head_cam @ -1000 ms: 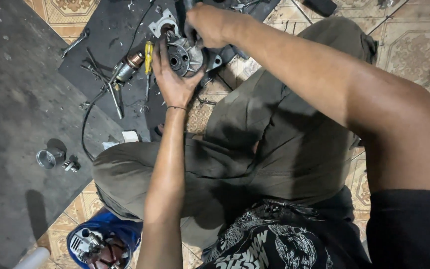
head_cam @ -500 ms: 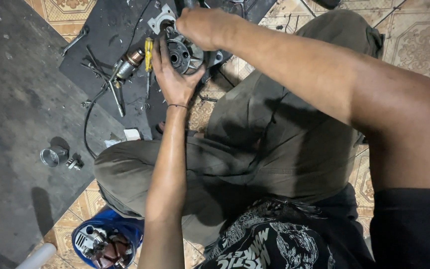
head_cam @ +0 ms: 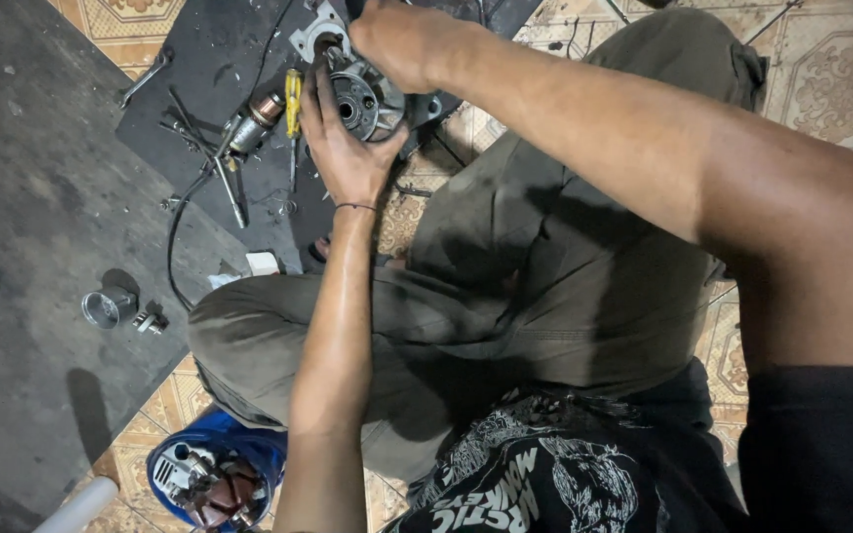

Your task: Inspecting and assembling the internal components of a mechanical unit on a workshop floor.

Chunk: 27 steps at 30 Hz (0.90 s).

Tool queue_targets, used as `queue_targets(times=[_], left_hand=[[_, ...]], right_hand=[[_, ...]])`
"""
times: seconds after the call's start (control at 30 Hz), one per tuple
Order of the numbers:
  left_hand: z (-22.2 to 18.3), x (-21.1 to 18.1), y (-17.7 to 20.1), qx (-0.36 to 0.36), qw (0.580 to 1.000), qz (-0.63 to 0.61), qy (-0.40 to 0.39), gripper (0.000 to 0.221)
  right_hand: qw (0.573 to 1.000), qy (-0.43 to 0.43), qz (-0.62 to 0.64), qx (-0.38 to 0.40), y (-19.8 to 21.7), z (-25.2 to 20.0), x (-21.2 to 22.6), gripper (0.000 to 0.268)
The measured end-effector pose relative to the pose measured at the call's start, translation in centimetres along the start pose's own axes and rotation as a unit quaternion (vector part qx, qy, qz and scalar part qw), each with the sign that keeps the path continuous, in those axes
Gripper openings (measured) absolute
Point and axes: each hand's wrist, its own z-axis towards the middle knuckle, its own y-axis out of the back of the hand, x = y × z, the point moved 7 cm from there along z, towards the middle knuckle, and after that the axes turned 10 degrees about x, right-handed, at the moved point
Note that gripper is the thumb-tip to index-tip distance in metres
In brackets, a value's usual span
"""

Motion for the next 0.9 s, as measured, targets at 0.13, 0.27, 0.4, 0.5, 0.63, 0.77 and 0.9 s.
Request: queue_targets(times=[0.13,0.27,0.4,0.5,0.63,0.77,0.9], left_hand=[[0.3,-0.5,0.3,0.013,1.0,-0.005,0.011,0.115],[0.0,0.1,0.0,0.011,1.0,-0.01,-0.005,0.119],[0.0,-0.3,0.4,0.022,1.0,-0.012,0.0,0.122],[-0.1,-0.4,0.4,0.027,0.999,-0.016,0.01,0.125],[0.2,-1.6,1.0,0.039,0.999,0.018,0.028,0.126],[0.0,-1.3,0.6,0.044,0.998,0.022,0.041,0.123],[-0.1,-1.2,0.4,0.034,0.999,0.02,0.037,0.126]], right_hand=[[1.0,0.01,0.018,-0.008,0.3,-0.1,0.2,0.018],[0.999,0.019,0.027,-0.016,0.2,0.3,0.1,0.017],[0.998,0.026,-0.002,-0.061,-0.8,0.9,-0.2,0.016],[0.997,0.016,-0.017,-0.078,-1.0,1.0,-0.1,0.018],[0.997,-0.002,-0.009,-0.078,-0.7,1.2,0.0,0.016],[0.994,-0.022,0.05,-0.09,-2.0,1.8,-0.5,0.021],[0.989,-0.06,0.09,-0.1,-1.4,1.1,-0.7,0.014]])
